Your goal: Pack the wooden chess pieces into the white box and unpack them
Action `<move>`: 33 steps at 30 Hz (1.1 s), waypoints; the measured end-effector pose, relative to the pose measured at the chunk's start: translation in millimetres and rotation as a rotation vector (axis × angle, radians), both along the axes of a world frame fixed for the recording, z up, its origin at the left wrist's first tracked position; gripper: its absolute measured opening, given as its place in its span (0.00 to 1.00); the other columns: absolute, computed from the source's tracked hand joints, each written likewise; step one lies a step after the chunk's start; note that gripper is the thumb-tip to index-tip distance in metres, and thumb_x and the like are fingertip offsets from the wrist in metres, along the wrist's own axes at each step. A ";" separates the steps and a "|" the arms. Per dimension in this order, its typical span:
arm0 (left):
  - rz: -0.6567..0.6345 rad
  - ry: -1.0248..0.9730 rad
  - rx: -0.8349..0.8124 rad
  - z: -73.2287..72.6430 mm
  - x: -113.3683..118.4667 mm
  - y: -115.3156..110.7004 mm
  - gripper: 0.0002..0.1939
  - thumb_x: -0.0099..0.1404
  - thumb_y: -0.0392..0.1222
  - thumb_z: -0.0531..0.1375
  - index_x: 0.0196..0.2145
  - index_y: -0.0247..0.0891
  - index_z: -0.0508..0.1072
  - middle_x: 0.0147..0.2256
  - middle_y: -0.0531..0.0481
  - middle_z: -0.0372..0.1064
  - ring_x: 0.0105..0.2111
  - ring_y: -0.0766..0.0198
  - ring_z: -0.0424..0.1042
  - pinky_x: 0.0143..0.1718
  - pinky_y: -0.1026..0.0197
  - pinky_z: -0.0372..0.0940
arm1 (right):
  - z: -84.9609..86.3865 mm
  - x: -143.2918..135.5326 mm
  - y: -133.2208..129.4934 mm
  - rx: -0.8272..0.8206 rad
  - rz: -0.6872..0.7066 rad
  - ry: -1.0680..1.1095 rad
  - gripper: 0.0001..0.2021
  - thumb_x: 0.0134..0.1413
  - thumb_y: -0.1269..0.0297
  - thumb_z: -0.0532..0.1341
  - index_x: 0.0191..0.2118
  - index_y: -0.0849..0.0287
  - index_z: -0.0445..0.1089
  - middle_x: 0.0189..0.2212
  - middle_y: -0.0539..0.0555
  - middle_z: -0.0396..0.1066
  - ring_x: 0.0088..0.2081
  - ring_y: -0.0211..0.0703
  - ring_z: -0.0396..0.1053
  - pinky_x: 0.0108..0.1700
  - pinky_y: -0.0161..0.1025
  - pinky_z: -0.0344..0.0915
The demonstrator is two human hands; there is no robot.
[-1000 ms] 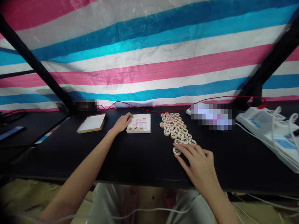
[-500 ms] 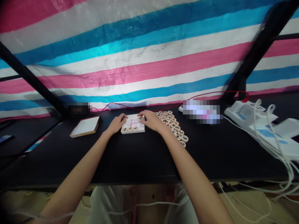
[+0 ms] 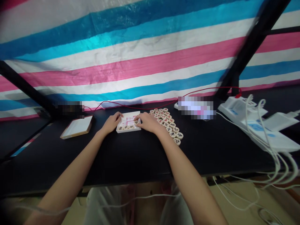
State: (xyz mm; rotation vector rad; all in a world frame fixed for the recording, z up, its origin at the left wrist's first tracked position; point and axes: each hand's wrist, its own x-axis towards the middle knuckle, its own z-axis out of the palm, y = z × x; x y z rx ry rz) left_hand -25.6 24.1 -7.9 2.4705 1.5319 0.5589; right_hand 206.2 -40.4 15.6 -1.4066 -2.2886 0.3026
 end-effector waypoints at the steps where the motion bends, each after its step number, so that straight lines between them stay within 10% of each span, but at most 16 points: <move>1: -0.005 -0.002 -0.002 0.5 0.4 -0.6 0.12 0.63 0.40 0.46 0.41 0.40 0.65 0.26 0.51 0.66 0.27 0.61 0.67 0.30 0.62 0.56 | 0.6 -0.3 -0.7 -0.014 -0.003 -0.012 0.10 0.51 0.61 0.60 0.41 0.54 0.71 0.43 0.52 0.71 0.46 0.48 0.64 0.51 0.48 0.49; 14: -0.030 -0.014 0.006 2.4 1.4 -4.4 0.12 0.63 0.40 0.46 0.40 0.40 0.66 0.26 0.51 0.66 0.27 0.62 0.66 0.29 0.63 0.56 | 5.8 4.5 -2.9 -0.174 0.029 -0.016 0.10 0.51 0.58 0.59 0.38 0.52 0.75 0.35 0.50 0.74 0.38 0.43 0.68 0.43 0.40 0.56; 33: -0.011 0.029 0.011 2.4 2.4 -5.4 0.11 0.63 0.40 0.46 0.41 0.40 0.65 0.27 0.50 0.67 0.27 0.60 0.67 0.29 0.62 0.56 | 1.0 0.9 -5.7 0.012 0.001 -0.093 0.11 0.56 0.60 0.54 0.34 0.56 0.74 0.40 0.54 0.71 0.43 0.47 0.64 0.46 0.43 0.53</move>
